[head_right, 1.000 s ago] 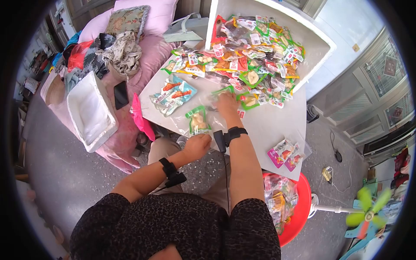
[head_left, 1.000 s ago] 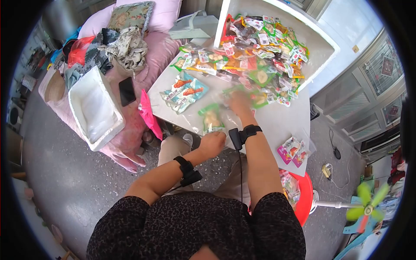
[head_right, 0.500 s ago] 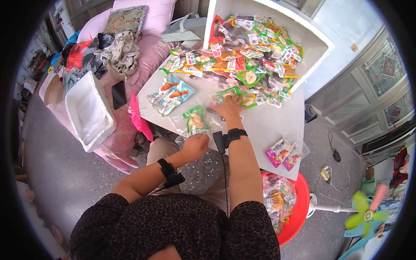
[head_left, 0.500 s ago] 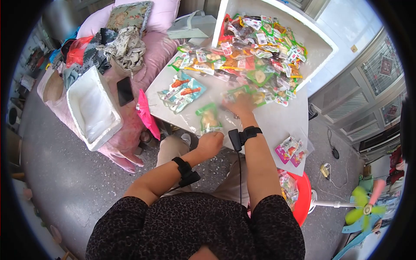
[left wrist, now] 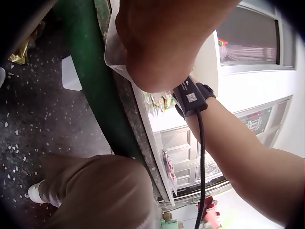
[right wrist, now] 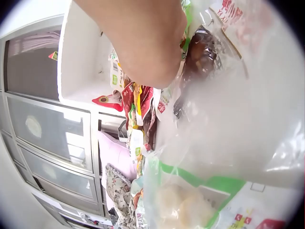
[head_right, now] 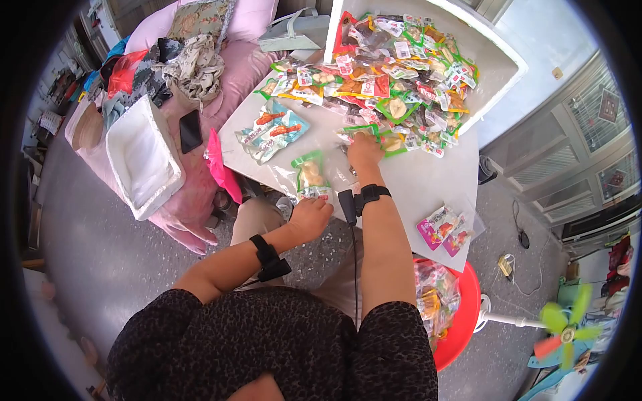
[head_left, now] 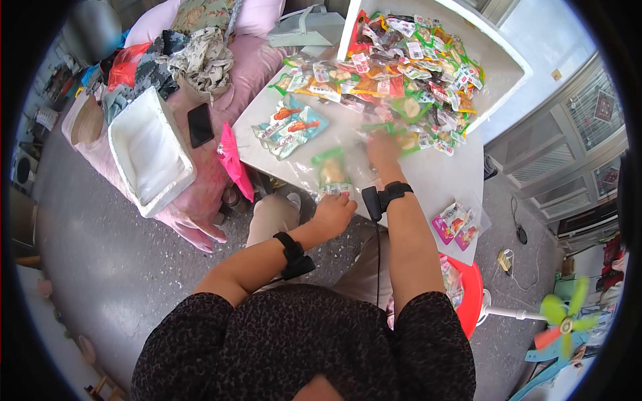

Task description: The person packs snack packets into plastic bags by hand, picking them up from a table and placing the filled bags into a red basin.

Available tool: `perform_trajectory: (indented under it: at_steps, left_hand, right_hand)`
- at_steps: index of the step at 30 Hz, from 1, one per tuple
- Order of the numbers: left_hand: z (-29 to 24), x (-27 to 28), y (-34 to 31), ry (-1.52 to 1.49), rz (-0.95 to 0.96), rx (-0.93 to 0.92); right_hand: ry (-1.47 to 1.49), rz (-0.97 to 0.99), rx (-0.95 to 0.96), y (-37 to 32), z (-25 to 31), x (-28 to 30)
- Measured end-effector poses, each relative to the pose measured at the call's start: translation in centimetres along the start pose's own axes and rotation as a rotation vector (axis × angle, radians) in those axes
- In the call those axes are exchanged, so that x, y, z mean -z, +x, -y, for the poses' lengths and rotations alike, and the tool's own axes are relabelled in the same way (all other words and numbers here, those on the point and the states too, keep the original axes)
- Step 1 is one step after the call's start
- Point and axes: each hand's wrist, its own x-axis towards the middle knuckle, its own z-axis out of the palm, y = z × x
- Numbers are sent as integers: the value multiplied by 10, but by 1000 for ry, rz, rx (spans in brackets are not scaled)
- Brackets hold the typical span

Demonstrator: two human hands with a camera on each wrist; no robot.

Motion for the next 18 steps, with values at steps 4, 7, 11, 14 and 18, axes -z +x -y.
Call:
perform_trajectory:
  at_steps: [4,7,11,14,18]
  left_hand:
    - [-4,-1,-7,43,25,-14]
    - [-8,4,-7,34,56,30]
    - [-10,6,-6,-17,108,85]
    - [-12,5,-3,-68,111,137]
    - [-13,5,0,-117,118,194]
  right_hand:
    - [134,-181,124,-5,-9,3]
    - [423,-318,139,-8,-17,11]
    - [872,-258,-19,-38,-19,40]
    - [1528,-104,-178,-66,-23,51]
    - [2010,24,-269,-84,-46,52]
